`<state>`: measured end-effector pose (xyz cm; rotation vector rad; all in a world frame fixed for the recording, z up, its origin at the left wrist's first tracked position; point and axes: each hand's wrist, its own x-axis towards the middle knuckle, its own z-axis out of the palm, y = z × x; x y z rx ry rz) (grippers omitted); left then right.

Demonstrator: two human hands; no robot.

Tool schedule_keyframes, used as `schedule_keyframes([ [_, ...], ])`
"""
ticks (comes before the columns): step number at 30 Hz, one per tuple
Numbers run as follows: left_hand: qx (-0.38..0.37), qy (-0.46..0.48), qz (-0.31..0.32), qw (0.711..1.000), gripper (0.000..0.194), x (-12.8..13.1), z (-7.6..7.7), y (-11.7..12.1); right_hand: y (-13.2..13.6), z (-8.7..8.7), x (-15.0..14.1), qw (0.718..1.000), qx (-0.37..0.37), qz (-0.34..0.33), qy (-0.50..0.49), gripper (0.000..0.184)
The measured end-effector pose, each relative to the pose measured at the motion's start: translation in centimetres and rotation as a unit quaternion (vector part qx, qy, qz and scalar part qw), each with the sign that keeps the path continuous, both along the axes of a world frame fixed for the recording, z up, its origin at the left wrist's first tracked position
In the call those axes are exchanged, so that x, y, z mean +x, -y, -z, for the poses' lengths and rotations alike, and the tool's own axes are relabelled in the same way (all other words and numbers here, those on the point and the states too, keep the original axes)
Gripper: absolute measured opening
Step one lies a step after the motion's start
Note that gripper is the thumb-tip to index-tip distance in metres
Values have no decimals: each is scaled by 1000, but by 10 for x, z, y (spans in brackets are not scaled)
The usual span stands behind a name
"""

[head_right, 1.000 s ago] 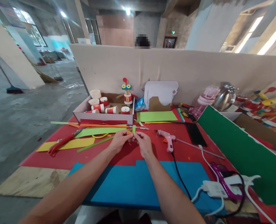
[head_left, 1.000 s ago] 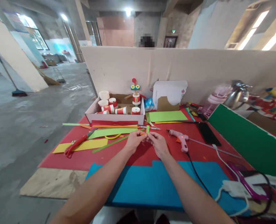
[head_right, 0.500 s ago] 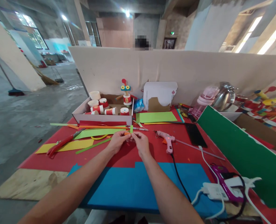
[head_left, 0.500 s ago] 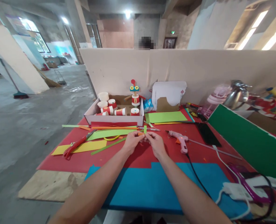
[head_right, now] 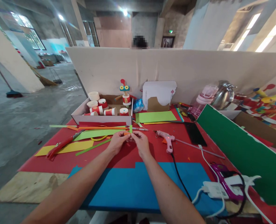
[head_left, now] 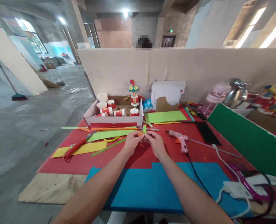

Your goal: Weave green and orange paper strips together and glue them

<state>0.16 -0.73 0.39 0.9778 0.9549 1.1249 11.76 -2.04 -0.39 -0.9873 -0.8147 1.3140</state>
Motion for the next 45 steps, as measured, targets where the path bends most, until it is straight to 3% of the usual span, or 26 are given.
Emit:
schedule_keyframes([
  [21,-17,21,28,999,39,-1,4,-2,0,-1,2,1000,5,20,18,32],
  [34,-18,42,43,998,33,-1,6,-3,-2,0,1,1000,-4,21,10,29],
  [45,-16,60,59,996,34,0,0,-1,1,-6,1,999,2,30,13,27],
])
